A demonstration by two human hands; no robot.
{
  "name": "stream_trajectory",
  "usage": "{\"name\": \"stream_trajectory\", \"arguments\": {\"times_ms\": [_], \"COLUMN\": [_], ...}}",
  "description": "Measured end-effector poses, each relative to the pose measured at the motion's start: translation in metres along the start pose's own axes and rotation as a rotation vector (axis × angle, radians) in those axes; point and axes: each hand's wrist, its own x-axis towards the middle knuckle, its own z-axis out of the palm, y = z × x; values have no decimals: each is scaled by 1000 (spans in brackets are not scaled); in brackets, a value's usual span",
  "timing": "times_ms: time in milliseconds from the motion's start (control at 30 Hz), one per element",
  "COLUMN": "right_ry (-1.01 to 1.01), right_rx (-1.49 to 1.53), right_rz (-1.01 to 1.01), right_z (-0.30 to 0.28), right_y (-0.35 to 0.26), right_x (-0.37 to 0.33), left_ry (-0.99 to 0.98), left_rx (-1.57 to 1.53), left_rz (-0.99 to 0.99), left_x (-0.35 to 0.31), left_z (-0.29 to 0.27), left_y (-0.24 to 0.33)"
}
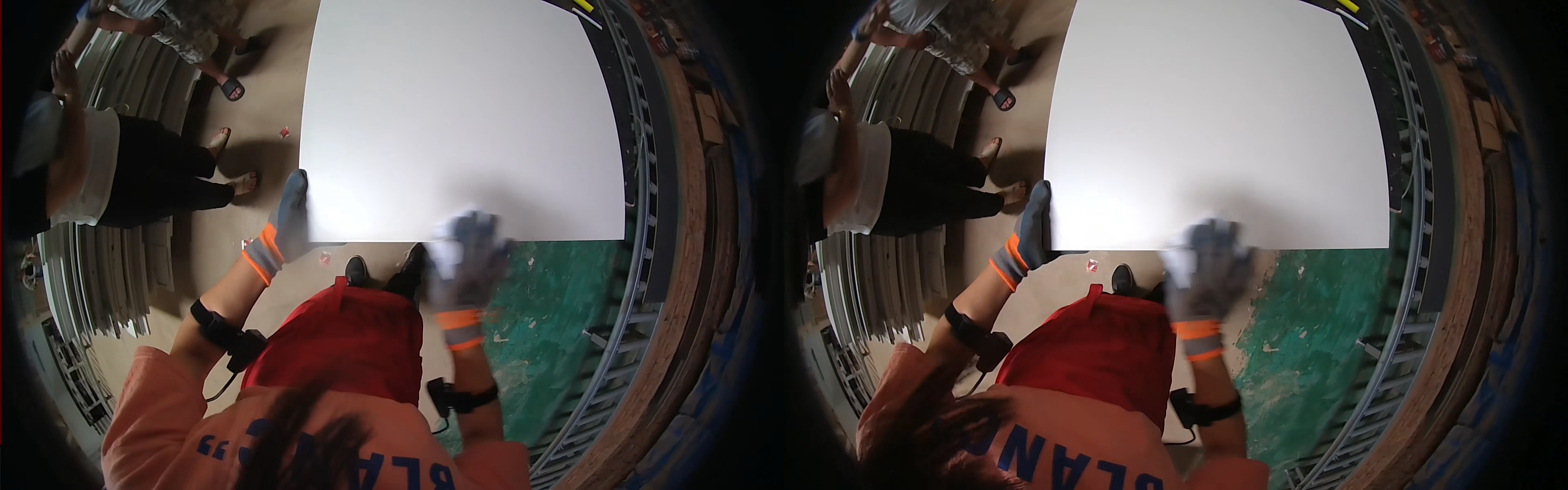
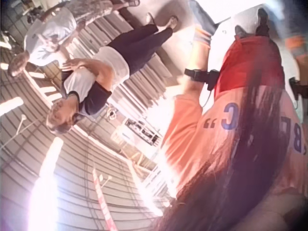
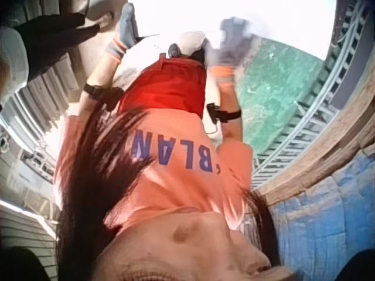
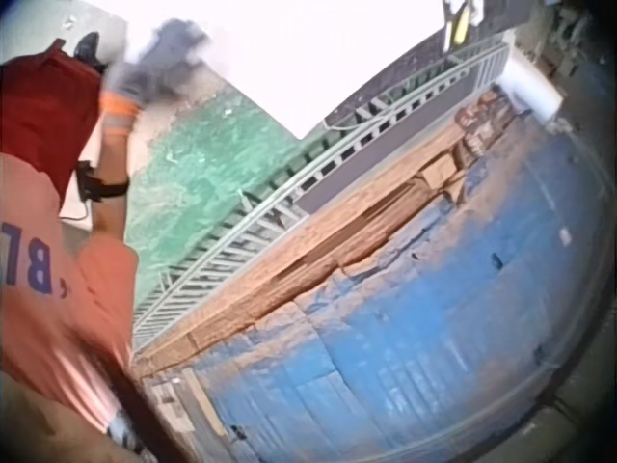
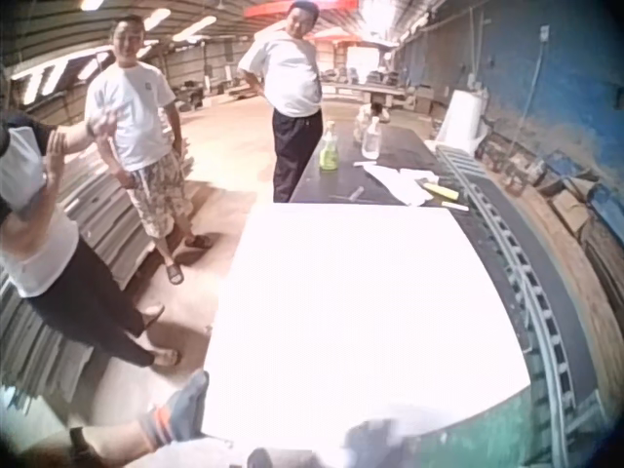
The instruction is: Wiping down and cleaning white furniture panels in a workshop.
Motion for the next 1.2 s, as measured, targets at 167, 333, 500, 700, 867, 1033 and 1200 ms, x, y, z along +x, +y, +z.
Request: {"name": "stream_trajectory", "arguments": {"times_ms": [167,333,500,700,867,1033,1200], "right_ry": [-67,325,177,-186,-62,447,689], "right_rx": [-44,-454,63,346,97,-257,591], "right_rz": [37,536,-6,-434,3,491,1124], "right_z": [0,-56,9,51,3,-58,-93], "right_y": [45,208,44,-120,31,272,391], "right_x": [11,27,31,11,36,63,38], "left_ry": [-20,-55,-12,-4,5,97,168], "left_rx": [62,71,-65,-54,-86,50,170], "left_rz": [26,-16,13,46,80,159,140], "left_x": [-1,0,-1,11,8,15,14], "left_z": [-12,-8,-9,-10,-21,-22,3], "left_y": [1,0,1,-4,-17,-22,-16]}}
